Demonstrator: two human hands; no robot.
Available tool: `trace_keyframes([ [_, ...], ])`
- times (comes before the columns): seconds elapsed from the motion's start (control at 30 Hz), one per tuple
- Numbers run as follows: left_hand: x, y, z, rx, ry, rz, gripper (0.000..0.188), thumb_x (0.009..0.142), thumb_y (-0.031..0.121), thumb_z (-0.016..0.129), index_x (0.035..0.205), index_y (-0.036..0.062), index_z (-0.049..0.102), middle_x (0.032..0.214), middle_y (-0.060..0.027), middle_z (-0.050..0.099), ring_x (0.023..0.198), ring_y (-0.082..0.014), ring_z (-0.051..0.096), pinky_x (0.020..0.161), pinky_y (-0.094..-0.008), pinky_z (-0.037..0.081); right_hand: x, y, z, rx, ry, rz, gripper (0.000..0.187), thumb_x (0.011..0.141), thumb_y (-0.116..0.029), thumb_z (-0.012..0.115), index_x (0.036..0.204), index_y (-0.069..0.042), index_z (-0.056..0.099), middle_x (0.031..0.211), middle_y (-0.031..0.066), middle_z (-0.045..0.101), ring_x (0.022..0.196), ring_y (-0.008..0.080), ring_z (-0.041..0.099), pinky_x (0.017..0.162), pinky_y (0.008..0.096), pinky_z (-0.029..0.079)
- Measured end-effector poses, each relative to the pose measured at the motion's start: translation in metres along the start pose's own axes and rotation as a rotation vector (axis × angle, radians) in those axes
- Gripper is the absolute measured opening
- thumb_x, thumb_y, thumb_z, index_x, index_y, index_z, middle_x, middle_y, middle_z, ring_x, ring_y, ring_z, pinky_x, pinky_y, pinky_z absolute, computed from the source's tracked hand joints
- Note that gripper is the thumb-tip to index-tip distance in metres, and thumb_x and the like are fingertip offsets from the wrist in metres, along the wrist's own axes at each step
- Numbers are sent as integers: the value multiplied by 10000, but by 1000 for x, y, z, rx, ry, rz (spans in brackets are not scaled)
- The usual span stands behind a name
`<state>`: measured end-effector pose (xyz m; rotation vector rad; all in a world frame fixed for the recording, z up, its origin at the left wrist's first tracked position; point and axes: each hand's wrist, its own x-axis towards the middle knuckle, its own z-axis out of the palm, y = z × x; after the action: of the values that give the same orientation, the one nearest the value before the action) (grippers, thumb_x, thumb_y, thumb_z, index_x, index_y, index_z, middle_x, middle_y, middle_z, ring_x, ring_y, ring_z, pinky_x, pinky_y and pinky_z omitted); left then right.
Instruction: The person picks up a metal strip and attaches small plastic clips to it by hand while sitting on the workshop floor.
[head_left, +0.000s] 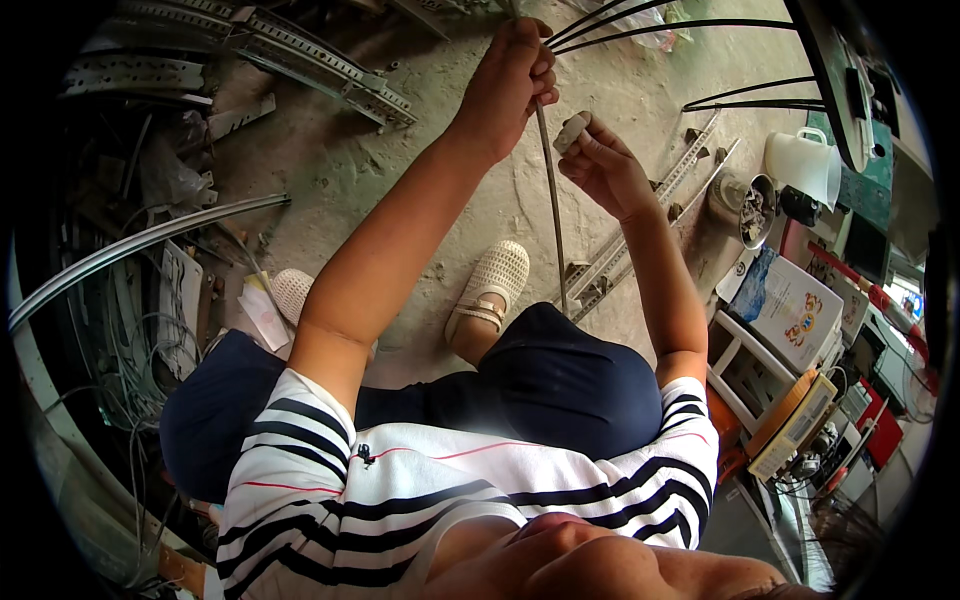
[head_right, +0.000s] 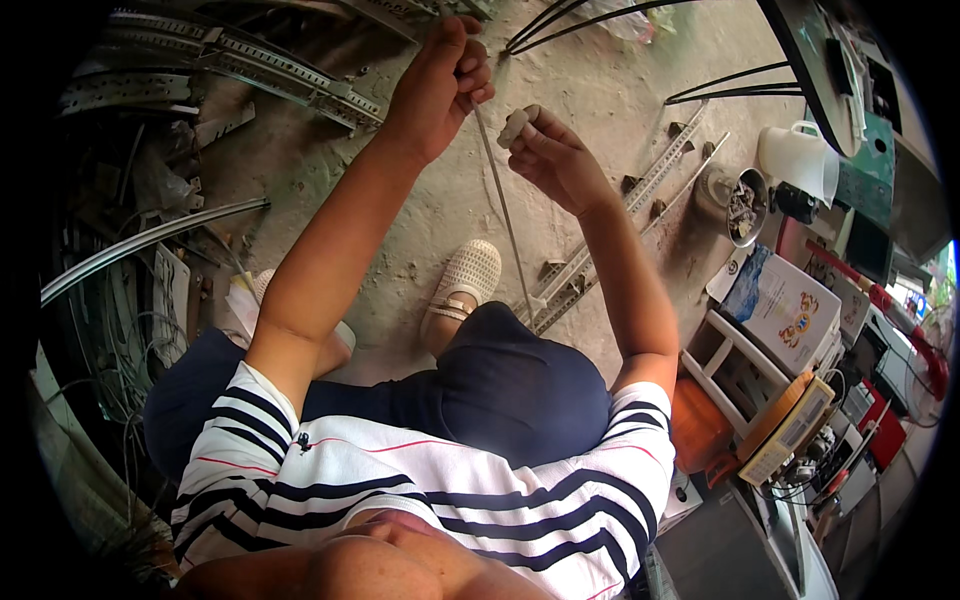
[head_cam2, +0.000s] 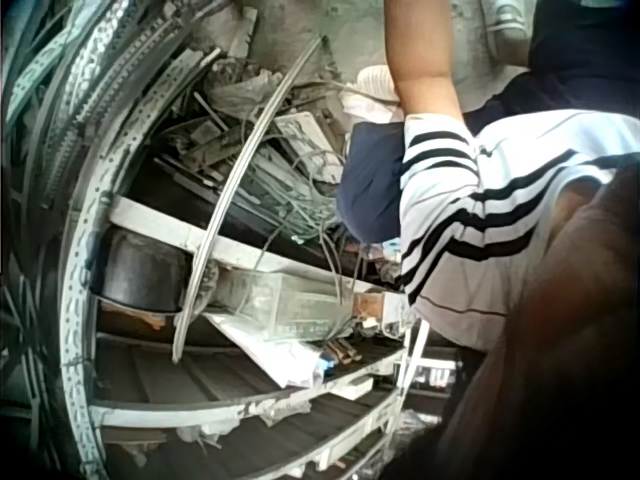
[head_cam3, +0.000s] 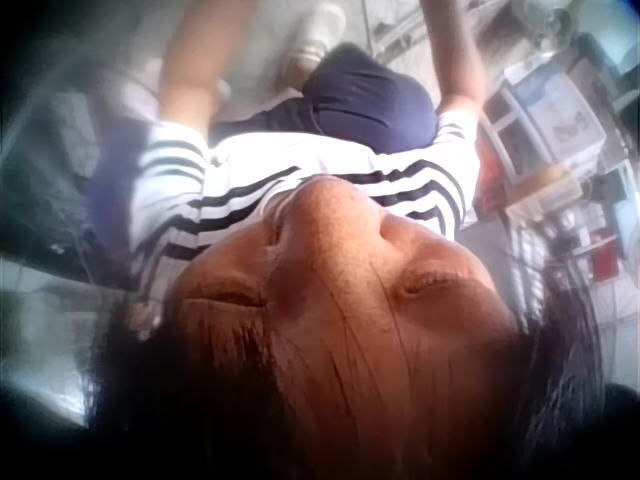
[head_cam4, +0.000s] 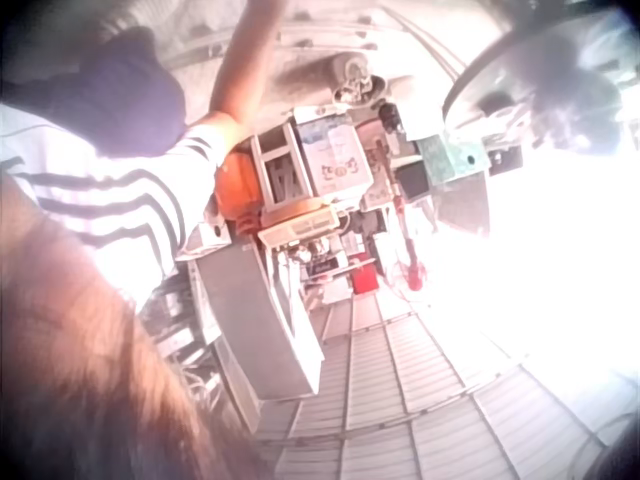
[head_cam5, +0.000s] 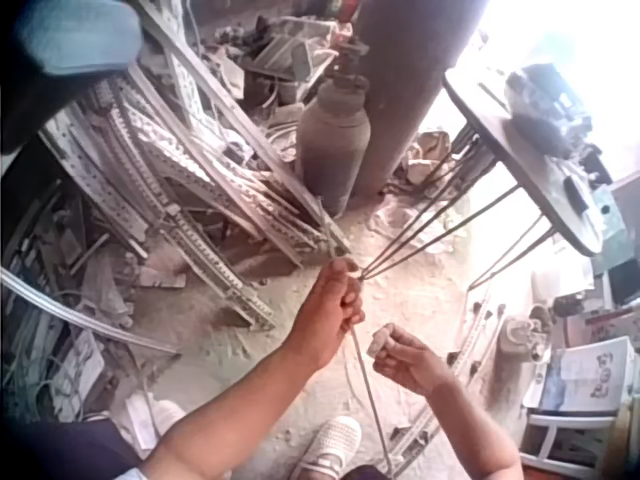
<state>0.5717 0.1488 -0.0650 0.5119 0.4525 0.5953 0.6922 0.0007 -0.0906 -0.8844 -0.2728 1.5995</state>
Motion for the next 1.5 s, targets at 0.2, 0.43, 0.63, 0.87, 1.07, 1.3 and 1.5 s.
trace_keyframes([
  [0.2,3,-7,-16,40,-23,35,425,996,422,440,1268,98,485,813,20,502,726,-85,465,674,-275,434,-2,4,-4,246,-35,71,130,991,-158,447,1050,-50,491,830,-20,459,643,52,353,598,204,339],
  [0.43,-3,-7,-29,245,24,-134,452,998,397,441,1349,112,452,1152,-67,604,1064,-175,577,931,-368,494,-8,17,-24,253,-36,36,178,984,-222,458,1018,-52,497,832,-8,467,673,78,377,620,219,353],
  [0.63,-18,-24,-47,367,4,-359,384,999,272,473,1345,115,415,1257,-97,553,1112,-247,583,907,-416,511,-30,24,-42,456,174,2,294,995,-335,447,937,-60,533,929,50,521,784,155,486,719,270,439],
  [0.87,3,-23,-75,431,28,-258,368,995,227,482,1340,113,423,1239,-97,574,1093,-271,615,863,-411,536,-83,32,-54,-480,350,135,330,968,-343,542,1105,-58,640,884,-44,587,750,24,483,672,185,427],
  [1.07,46,21,-107,411,39,-128,347,993,195,487,1316,74,448,1235,-110,574,1113,-293,601,913,-433,533,-106,49,-28,-950,258,265,449,859,-354,697,1197,-73,605,829,-13,567,740,100,536,651,264,454],
  [1.3,74,45,-113,353,74,-68,304,993,214,489,1222,17,520,1182,-116,606,1130,-275,588,940,-432,516,-78,77,1,-1354,554,-195,248,815,-214,719,940,-51,580,763,103,629,689,253,617,632,348,487],
  [1.5,21,-8,-74,419,59,-204,388,1010,339,433,1230,33,525,1197,-111,606,1046,-214,602,921,-391,488,-66,77,8,-1279,602,-335,170,858,-144,677,919,-24,573,736,104,596,660,193,586,623,303,470],
])
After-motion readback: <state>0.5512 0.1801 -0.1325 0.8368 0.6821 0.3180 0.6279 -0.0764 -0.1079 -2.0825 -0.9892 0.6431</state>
